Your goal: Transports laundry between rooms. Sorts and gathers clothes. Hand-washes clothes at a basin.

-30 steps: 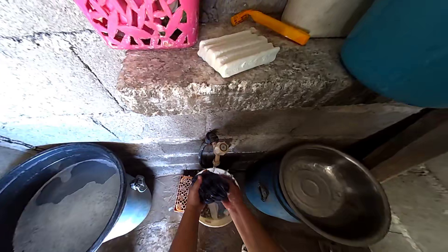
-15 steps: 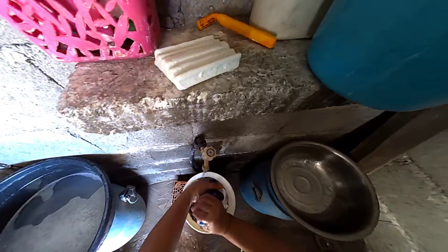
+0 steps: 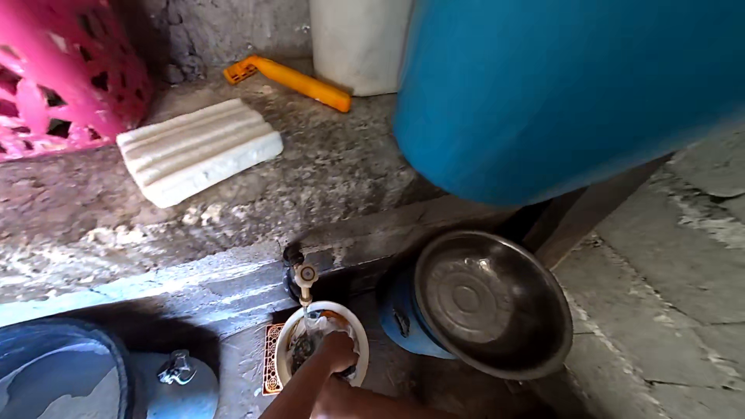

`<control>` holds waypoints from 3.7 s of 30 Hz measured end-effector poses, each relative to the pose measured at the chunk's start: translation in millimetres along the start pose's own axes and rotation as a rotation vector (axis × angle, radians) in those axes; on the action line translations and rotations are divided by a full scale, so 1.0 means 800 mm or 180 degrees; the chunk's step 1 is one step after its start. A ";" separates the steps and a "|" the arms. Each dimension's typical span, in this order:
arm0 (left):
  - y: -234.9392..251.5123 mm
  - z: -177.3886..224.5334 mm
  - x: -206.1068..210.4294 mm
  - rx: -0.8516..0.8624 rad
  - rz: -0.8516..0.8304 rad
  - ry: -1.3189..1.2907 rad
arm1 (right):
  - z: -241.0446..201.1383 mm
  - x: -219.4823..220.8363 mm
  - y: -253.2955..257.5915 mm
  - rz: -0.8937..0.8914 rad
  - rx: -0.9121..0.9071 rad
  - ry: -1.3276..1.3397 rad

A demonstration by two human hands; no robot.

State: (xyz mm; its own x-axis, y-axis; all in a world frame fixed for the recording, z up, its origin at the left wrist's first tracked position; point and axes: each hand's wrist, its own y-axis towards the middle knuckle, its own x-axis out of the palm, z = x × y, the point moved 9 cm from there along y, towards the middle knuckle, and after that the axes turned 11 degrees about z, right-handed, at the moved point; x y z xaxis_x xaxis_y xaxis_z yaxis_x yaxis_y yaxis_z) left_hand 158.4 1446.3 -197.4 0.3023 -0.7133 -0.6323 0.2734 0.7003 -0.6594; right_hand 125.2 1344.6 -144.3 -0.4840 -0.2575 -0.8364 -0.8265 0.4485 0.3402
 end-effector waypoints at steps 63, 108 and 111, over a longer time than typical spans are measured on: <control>-0.204 -0.118 -0.025 -0.0185 0.3271 -0.3359 | 0.073 0.016 -0.012 -0.0519 0.3009 0.0845; -0.229 -0.199 -0.037 0.1217 0.3170 -0.7604 | 0.091 0.004 -0.007 0.2383 0.5099 0.5571; -0.189 -0.221 -0.008 0.0311 0.3569 -0.7497 | 0.054 -0.033 0.025 0.2159 0.5073 0.5421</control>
State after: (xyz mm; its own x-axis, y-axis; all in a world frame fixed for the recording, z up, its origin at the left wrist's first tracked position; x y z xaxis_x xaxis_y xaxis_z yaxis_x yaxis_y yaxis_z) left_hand -46.1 1340.3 -165.3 0.2271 0.7344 0.6395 -0.5477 0.6393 -0.5397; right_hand 134.1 1397.0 -133.8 -0.8578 0.3276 0.3961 -0.1689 0.5482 -0.8191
